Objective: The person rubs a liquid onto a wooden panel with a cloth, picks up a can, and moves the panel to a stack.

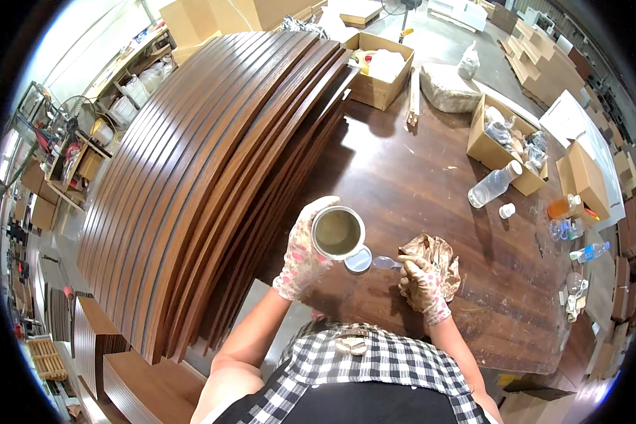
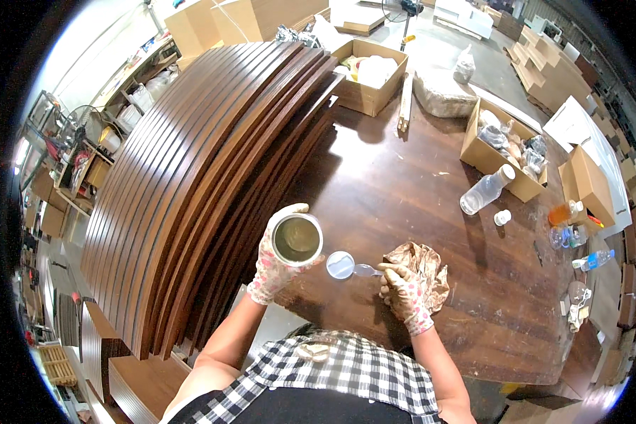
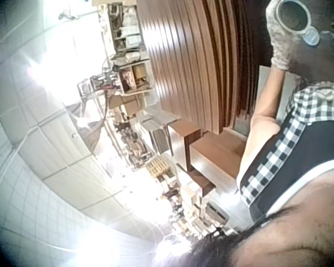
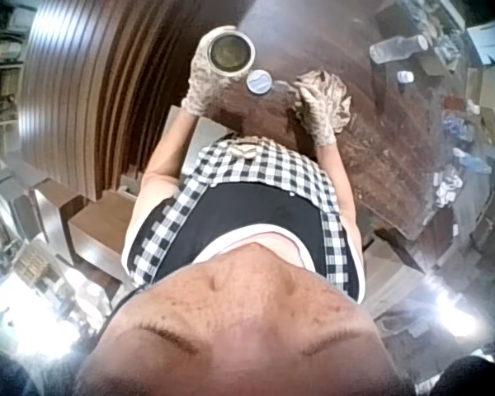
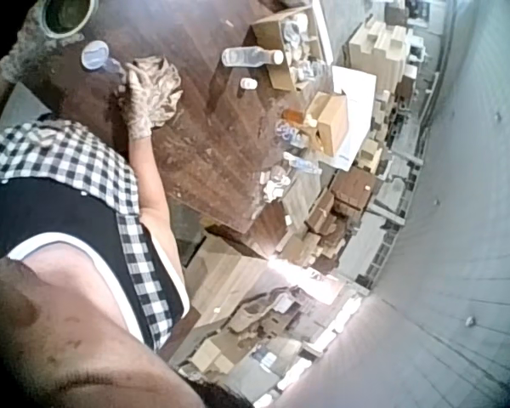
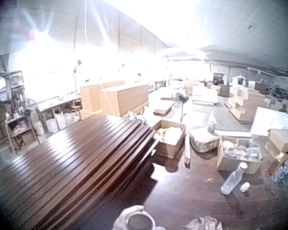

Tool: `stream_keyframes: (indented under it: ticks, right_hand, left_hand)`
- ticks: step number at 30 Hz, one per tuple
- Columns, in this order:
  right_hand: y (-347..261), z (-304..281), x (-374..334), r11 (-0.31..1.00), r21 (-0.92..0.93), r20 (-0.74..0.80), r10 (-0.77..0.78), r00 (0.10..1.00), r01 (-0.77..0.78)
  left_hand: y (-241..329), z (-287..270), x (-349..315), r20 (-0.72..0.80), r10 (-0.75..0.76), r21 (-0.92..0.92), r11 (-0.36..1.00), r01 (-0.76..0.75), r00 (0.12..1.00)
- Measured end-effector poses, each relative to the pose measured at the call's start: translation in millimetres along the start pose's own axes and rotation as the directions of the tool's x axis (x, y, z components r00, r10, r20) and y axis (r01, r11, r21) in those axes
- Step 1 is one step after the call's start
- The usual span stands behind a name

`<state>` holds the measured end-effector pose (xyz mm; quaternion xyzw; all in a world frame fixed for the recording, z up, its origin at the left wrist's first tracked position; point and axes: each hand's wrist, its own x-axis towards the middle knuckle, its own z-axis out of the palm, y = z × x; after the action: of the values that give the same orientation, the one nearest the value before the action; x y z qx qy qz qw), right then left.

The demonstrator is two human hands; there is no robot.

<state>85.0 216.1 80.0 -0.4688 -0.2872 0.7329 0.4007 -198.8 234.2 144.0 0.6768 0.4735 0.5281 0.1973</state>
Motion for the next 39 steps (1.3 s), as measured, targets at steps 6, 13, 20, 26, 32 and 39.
stream_keyframes:
  ticks: [6,13,20,26,32,39]
  right_hand:
    - [1,-8,-6,1.0,-0.016,-0.046,-0.009,0.999,0.009]
    - [2,-1,-3,0.996,0.039,-0.018,-0.079,0.997,0.08]
    - [-5,6,-7,0.982,0.128,-0.06,-0.132,0.989,0.139]
    - [0,4,-1,0.998,-0.029,0.003,-0.063,0.998,0.063]
    - [-8,9,-6,0.994,0.088,0.038,-0.067,0.997,0.064]
    - [-8,13,-7,0.988,-0.068,0.004,-0.139,0.99,0.139]
  left_hand:
    - [48,-2,32,-0.015,0.104,-0.193,0.976,-0.105,0.994]
    - [77,-7,46,-0.036,0.324,-0.082,0.942,-0.326,0.945]
    - [110,-18,61,-0.133,0.437,-0.086,0.889,-0.45,0.889]
    - [147,-29,74,-0.119,0.516,-0.116,0.842,-0.528,0.849]
    - [155,-29,75,-0.067,0.508,-0.191,0.838,-0.511,0.859]
    - [114,-23,59,0.162,0.086,-0.212,0.976,-0.051,0.983]
